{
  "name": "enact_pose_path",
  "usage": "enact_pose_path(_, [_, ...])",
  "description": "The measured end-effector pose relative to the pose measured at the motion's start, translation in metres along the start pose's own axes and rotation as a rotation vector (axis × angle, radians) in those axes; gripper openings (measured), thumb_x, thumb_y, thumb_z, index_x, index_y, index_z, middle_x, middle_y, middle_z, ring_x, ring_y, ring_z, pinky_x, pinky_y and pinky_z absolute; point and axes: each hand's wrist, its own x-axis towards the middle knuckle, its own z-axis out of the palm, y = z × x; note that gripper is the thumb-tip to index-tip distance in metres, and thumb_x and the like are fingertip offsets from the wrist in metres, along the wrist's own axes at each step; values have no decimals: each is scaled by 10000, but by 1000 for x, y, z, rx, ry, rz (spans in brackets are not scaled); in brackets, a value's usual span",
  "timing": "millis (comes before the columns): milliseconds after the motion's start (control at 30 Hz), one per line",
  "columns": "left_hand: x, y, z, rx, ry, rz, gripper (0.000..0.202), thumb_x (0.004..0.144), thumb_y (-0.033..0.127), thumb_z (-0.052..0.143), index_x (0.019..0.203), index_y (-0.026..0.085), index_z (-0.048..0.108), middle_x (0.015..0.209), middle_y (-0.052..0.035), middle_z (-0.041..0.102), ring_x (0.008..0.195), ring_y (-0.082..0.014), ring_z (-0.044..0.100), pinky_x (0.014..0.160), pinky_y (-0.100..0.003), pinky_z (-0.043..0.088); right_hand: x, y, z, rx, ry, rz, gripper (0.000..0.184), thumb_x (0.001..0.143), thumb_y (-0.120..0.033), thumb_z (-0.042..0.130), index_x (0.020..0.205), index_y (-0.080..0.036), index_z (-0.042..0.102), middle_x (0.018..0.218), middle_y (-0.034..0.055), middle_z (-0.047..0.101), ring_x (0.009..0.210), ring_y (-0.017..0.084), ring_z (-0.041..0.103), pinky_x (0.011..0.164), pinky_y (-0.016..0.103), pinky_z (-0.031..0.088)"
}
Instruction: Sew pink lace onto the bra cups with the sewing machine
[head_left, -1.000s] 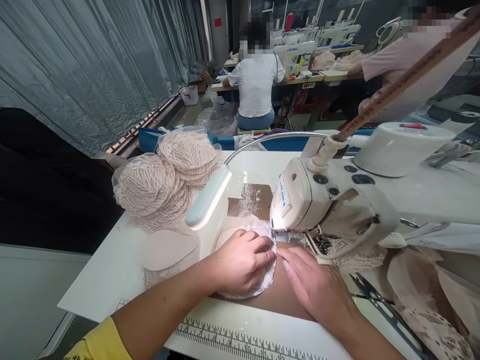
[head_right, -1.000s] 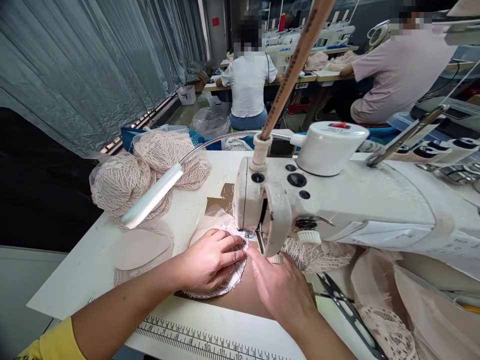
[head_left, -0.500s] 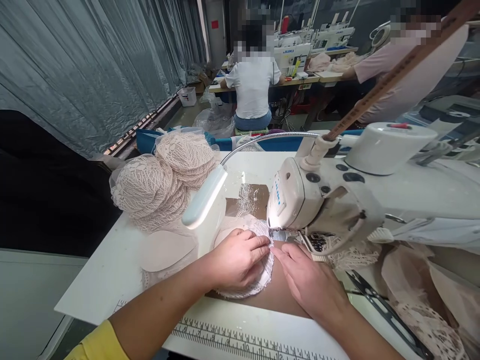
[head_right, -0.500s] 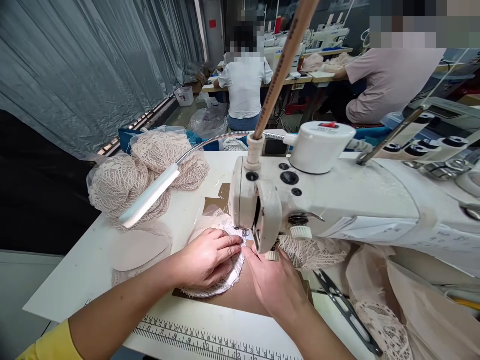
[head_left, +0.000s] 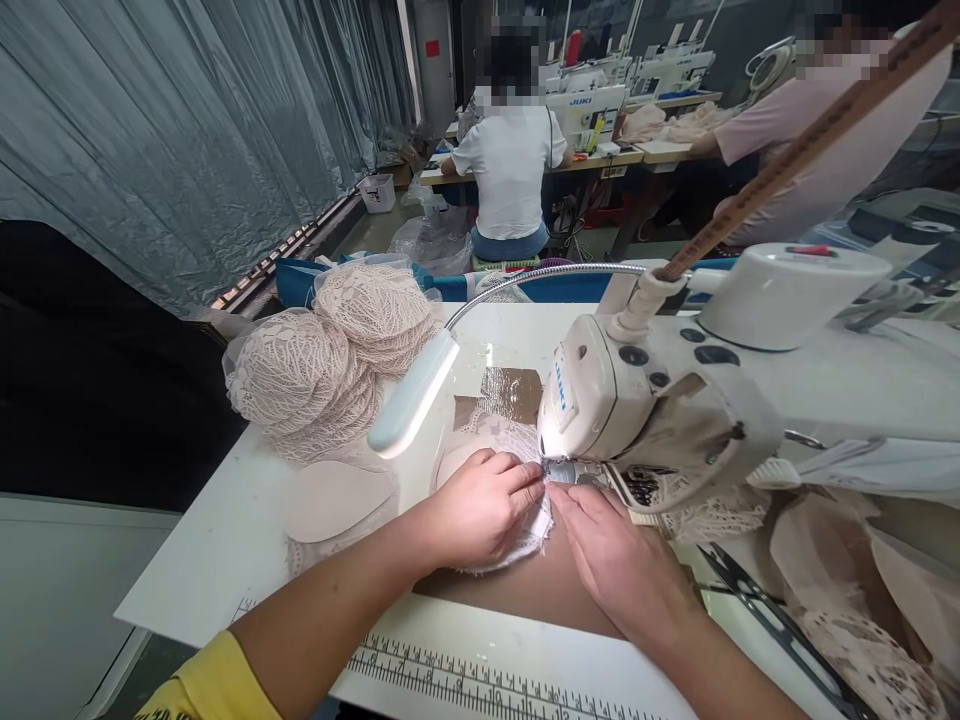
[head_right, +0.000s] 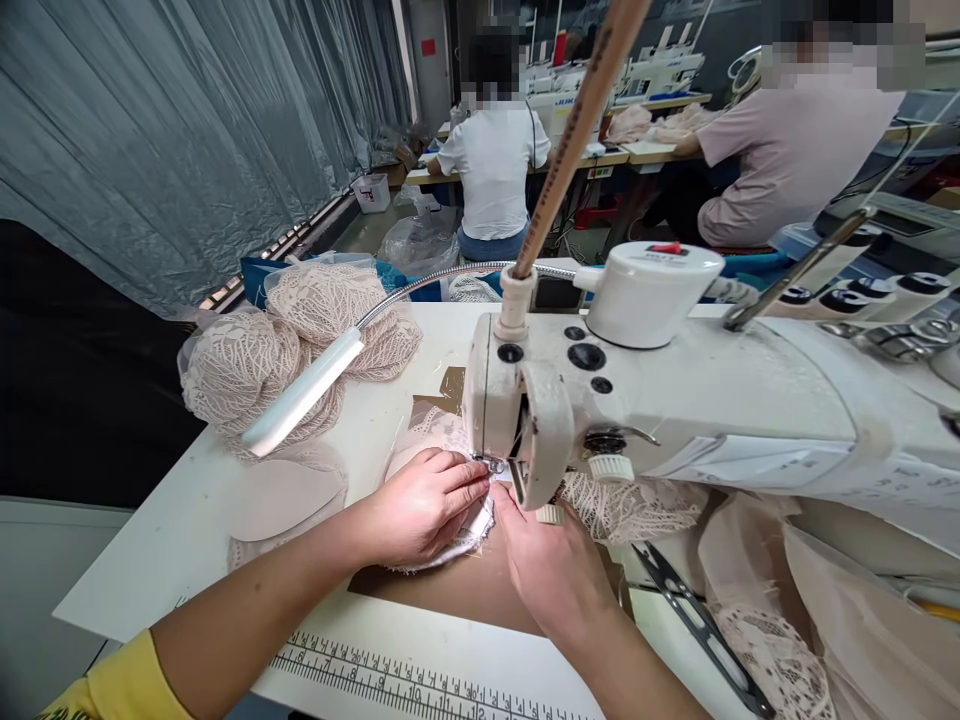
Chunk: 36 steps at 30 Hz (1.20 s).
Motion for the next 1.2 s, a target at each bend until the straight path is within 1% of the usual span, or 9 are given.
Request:
enact_pose_path(167, [2, -2, 3, -1, 38, 3, 349, 937, 278, 417, 1209, 119, 568, 1246, -139, 585, 1035, -238, 524, 876, -378, 427, -1, 1, 1, 23, 27, -20, 459, 821, -37, 424, 1184, -198, 654, 893, 78, 718, 755, 184, 669, 575, 258, 498])
enact_pose_path(367, [4, -7, 6, -22, 76, 10, 321, 960, 286, 401, 1162, 130, 597, 1189, -122, 626, 1041, -213, 543, 889, -361, 438, -6, 6, 1, 173, 15, -13, 428, 856, -86, 401, 1172, -217, 659, 1076, 66, 697, 765, 160, 660, 590, 248, 500])
enact_pose_path(467, [4, -9, 5, -42, 78, 4, 321, 962, 273, 392, 1155, 126, 602, 1202, -108, 629, 1048, -220, 542, 893, -361, 437, -6, 7, 1, 209, 10, -6, 417, 872, -97, 389, 1177, -207, 652, 1077, 62, 698, 807, 161, 653, 616, 244, 493])
enact_pose_path(633, [3, -10, 2, -74, 63, -10, 325, 958, 281, 403, 1175, 130, 592, 1220, -98, 621, 1090, -232, 524, 912, -363, 419, -2, 7, -3, 172, 59, -78, 389, 860, -81, 404, 1138, -162, 663, 1029, 63, 709, 852, 180, 638, 619, 247, 475])
enact_pose_path(733, [4, -11, 1, -69, 51, -32, 320, 951, 265, 410, 1185, 133, 584, 1222, -92, 618, 1087, -235, 516, 908, -370, 414, 1, 6, -6, 132, 73, -88, 394, 852, -72, 410, 1149, -153, 655, 1005, 54, 715, 850, 181, 637, 644, 248, 477])
enact_pose_path(900, [4, -12, 0, -33, 32, -65, 330, 933, 234, 420, 1216, 132, 557, 1254, -94, 593, 1081, -253, 501, 885, -387, 411, 2, 4, -4, 89, 74, -70, 400, 859, -73, 404, 1159, -162, 654, 1016, 59, 720, 817, 166, 655, 662, 244, 485])
enact_pose_path(1000, [1, -11, -1, -12, 47, -63, 317, 940, 242, 415, 1203, 144, 560, 1256, -100, 581, 1102, -259, 490, 899, -396, 398, -1, 6, 1, 117, 53, 2, 383, 894, -122, 399, 1174, -191, 650, 1032, 72, 713, 839, 173, 671, 663, 250, 505])
enact_pose_path(1100, [-2, -9, -3, -4, 65, -28, 312, 941, 290, 426, 1189, 167, 569, 1257, -114, 564, 1107, -264, 487, 919, -408, 381, -4, 7, 5, 125, 64, 61, 365, 931, -194, 378, 1163, -198, 660, 944, 91, 719, 808, 187, 685, 626, 260, 520])
enact_pose_path(1200, [-4, -7, -5, -16, 59, 33, 326, 935, 341, 436, 1176, 175, 580, 1246, -122, 560, 1052, -255, 504, 917, -411, 375, -4, 7, 6, 121, 80, 65, 374, 939, -217, 363, 1172, -191, 654, 896, 93, 719, 750, 190, 686, 567, 265, 513])
